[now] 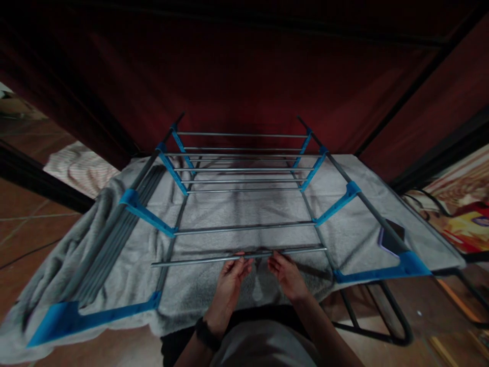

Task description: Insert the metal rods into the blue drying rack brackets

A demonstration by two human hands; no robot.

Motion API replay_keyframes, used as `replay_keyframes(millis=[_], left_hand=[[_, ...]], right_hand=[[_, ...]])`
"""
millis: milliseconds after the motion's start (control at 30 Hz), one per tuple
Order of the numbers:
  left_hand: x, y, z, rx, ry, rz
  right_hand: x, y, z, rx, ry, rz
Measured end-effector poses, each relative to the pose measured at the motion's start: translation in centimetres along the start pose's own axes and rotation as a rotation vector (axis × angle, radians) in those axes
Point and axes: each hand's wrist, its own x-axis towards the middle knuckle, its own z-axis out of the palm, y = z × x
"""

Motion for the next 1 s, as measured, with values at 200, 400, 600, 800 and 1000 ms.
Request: replay_keyframes(millis=[200,400,600,800,1000], left_hand=[[0.3,0.7,-0.3,-0.022,0.018,0.032],[-0.2,2.3,-0.8,0.019,0.042,0.088],[-1.1,2.5,-0.5,0.107,0.031,0.145],[-2.2,2.1,0.9,0.173,0.011,0.207],[-3.3,2.6,2.5,0.251,-0.011,0.285]], right_hand=[[-0.2,0.0,-0.3,0.009,-0.003,0.013],[0.6,-0.6,-1.5,0.029,0.039,-0.010],[1.3,-1.7,-3.5,0.046,0.100,-0.056],[1.7,-2.1,-5.4,0.026,0.115,-0.036],[2.1,-2.2,-7.0,0.023,0.068,-0.023]])
